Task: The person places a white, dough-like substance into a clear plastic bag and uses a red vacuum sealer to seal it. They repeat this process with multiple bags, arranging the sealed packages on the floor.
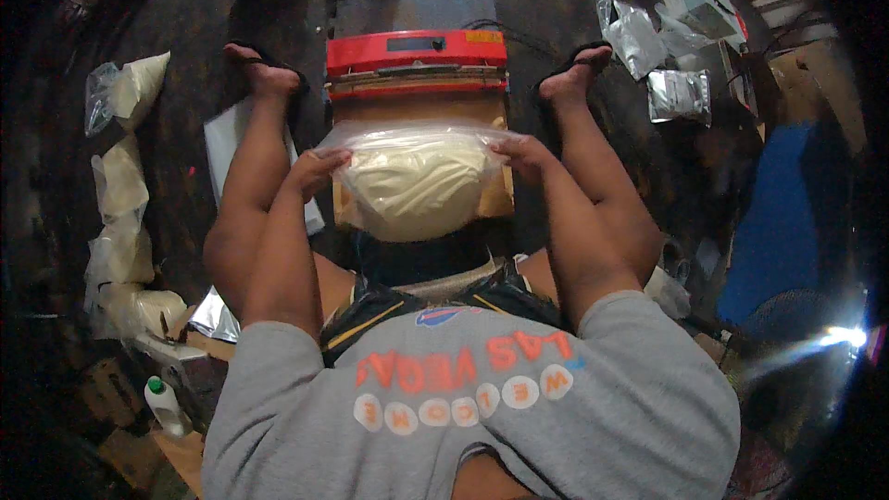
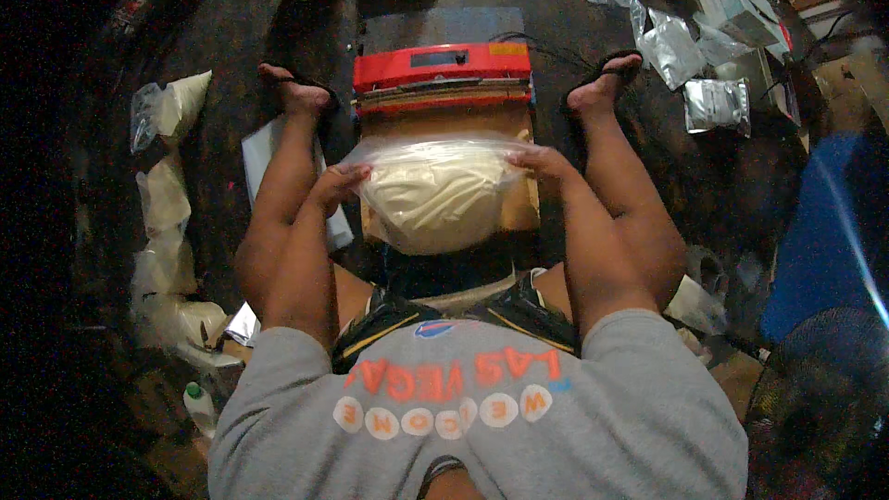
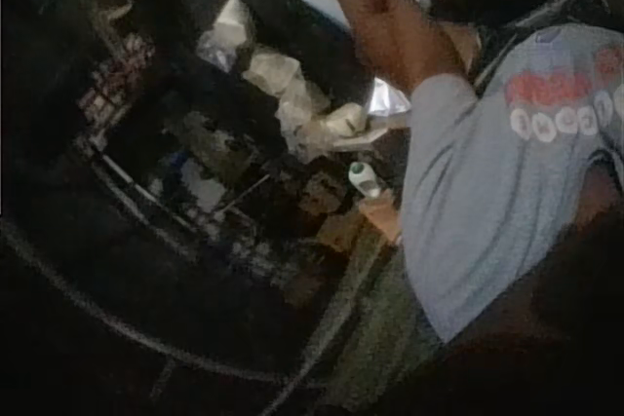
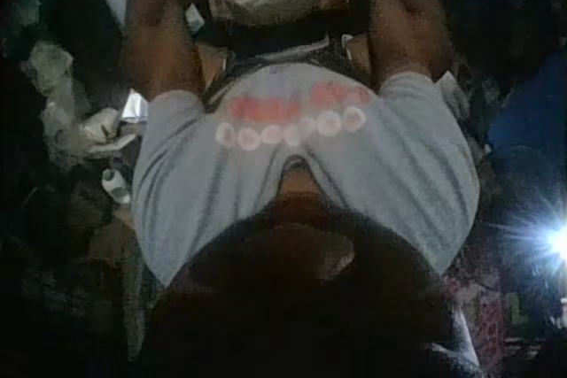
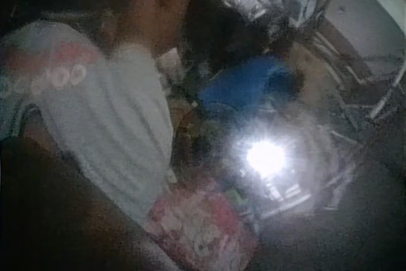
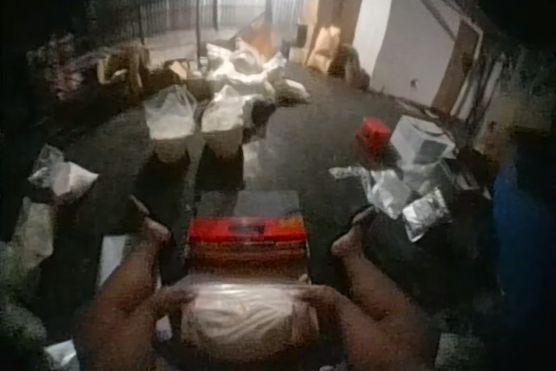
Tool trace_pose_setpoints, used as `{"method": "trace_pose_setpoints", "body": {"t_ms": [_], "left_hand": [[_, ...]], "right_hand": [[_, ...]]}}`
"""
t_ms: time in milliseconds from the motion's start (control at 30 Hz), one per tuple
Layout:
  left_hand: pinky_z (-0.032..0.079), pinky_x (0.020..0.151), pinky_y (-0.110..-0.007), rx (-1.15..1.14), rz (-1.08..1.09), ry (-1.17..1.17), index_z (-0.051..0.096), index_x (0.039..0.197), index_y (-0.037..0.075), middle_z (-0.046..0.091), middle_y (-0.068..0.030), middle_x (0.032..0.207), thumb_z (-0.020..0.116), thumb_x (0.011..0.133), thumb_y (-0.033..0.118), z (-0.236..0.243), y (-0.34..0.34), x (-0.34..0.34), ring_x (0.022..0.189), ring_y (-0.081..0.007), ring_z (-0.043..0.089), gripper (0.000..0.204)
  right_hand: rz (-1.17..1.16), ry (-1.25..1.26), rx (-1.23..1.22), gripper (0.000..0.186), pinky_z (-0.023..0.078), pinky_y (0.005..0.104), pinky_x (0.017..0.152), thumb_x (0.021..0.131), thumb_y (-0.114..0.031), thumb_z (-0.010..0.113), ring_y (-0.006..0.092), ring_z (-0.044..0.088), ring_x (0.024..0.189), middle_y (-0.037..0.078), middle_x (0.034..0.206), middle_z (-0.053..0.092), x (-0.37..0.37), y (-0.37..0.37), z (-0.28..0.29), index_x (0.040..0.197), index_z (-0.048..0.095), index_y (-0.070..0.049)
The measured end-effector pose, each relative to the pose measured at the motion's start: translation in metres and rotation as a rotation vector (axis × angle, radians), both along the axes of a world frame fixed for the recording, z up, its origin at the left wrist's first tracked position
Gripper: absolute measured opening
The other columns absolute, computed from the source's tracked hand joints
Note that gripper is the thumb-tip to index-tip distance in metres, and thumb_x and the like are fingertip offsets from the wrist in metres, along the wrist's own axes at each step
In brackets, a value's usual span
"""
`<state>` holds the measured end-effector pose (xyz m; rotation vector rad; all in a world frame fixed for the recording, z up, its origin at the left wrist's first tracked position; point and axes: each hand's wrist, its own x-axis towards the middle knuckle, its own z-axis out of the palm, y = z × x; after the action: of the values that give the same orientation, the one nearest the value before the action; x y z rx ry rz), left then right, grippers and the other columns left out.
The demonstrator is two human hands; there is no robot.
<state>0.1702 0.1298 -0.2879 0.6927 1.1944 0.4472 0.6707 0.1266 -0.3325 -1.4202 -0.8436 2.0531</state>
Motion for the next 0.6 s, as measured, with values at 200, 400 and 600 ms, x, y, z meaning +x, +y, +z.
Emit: {"method": "trace_pose_setpoints", "body": {"t_ms": [200,400,600], "left_hand": [[0.048,0.103,-0.036,0.224,0.091,0.05,0.065,0.132,0.001,0.07,-0.0059,0.125,0.084,0.088,0.024,-0.018,-0.006,-0.001,0.115,-0.0186,0.064,0.053],[0.047,0.101,-0.04,0.174,0.629,-0.204,0.06,0.133,0.012,0.067,-0.0037,0.118,0.075,0.093,0.038,-0.006,-0.008,-0.007,0.11,-0.0219,0.063,0.05],[0.045,0.089,-0.042,-0.056,0.265,0.145,0.069,0.119,0.021,0.067,0.004,0.104,0.078,0.088,0.037,0.004,-0.023,-0.033,0.099,-0.0154,0.06,0.036]], "right_hand": [[0.028,-0.204,-0.03,0.053,0.05,0.0404,0.101,0.087,-0.031,0.084,0.0209,0.062,0.117,0.005,0.128,0.067,-0.011,-0.004,0.028,0.133,0.067,-0.011],[-0.443,0.321,0.054,0.045,0.039,0.0486,0.108,0.099,-0.047,0.064,0.0232,0.057,0.123,0.004,0.129,0.066,-0.013,-0.013,0.075,0.131,0.066,-0.015],[0.001,-0.05,0.009,0.053,0.038,0.0506,0.104,0.094,-0.06,0.067,0.0232,0.057,0.117,0.004,0.12,0.067,0.031,-0.042,0.034,0.125,0.068,-0.016]]}}
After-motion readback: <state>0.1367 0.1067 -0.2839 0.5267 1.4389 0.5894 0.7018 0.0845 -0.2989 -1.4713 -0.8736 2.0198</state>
